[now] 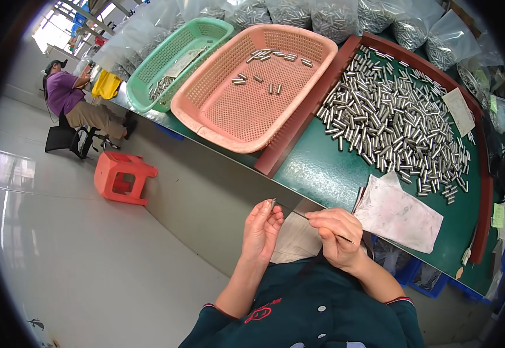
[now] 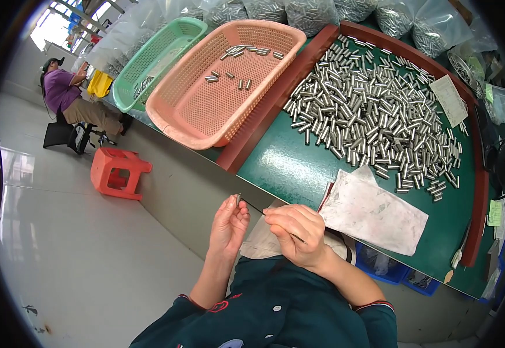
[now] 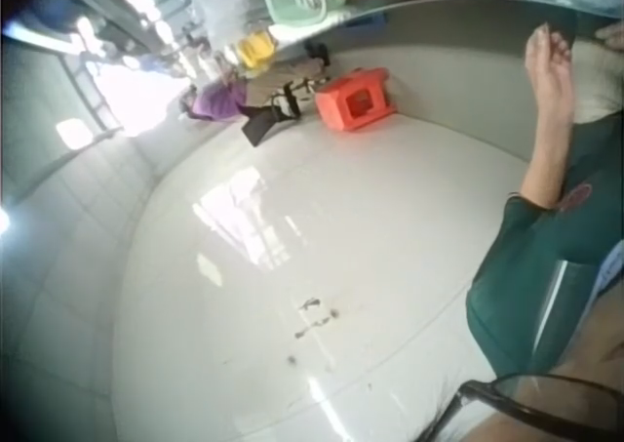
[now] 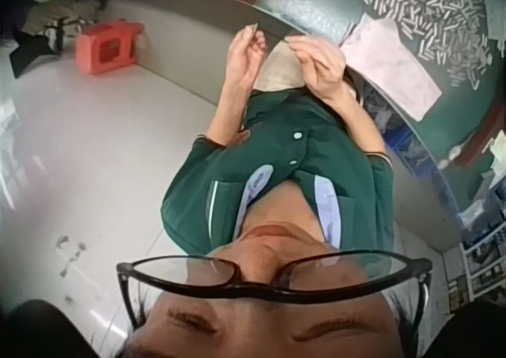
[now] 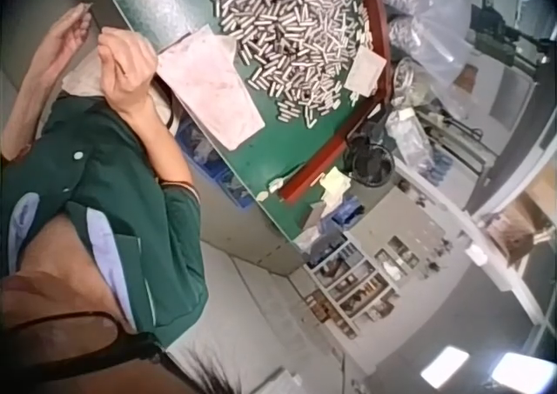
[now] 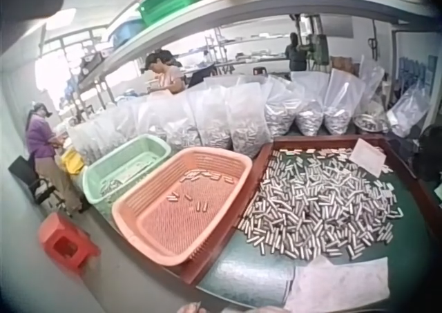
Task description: Inspecting small cylindrical metal components using a pointed tool at a factory workbench.
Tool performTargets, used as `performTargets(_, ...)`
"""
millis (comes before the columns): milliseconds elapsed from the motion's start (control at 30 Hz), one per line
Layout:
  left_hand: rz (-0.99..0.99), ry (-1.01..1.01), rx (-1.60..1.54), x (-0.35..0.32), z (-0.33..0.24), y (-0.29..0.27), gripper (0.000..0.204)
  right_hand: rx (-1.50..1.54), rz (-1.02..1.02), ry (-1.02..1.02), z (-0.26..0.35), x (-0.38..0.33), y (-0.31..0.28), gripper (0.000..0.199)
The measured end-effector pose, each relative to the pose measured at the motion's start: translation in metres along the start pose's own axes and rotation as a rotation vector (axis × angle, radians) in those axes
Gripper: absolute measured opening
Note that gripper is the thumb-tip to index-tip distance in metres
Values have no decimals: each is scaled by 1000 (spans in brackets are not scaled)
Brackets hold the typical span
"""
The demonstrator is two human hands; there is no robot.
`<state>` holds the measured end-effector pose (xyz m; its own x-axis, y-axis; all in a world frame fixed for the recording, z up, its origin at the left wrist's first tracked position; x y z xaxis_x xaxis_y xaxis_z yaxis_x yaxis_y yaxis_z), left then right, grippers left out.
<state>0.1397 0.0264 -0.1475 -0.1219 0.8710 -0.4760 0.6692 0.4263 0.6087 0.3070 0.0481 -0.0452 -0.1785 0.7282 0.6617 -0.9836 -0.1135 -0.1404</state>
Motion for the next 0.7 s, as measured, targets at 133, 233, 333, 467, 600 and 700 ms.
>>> performTargets(133, -17, 1, 10, 0, 0, -1, 12, 4, -1, 7, -1, 0, 0, 10)
performTargets(233, -8, 1, 12, 0, 0, -1, 10, 1, 8, 4, -2, 0, 1, 10)
performTargets(333, -5, 10, 34, -1, -1, 1, 10, -6, 20, -10, -1, 1, 1, 11)
performTargets(467, -23, 24, 54, -1, -3, 2, 11, -65, 65, -59, 4, 2, 4, 11)
performTargets(600, -53, 80, 117, -3, -5, 1, 13, -119, 104, -105, 6, -1, 11, 14)
performTargets(700, -29, 184, 197, -1, -10, -3, 13, -109, 108, -103, 5, -3, 13, 16)
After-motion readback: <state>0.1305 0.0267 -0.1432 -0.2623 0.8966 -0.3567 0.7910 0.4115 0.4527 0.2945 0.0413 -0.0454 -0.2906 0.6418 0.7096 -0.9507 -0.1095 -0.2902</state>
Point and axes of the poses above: each hand's wrist, its own x-axis towards the middle knuckle, its own y-axis out of the palm, z = x × y, the point moved 6 cm from there along x, towards the middle knuckle, and after that the axes turned 6 degrees about x, right-handed, at the moved point
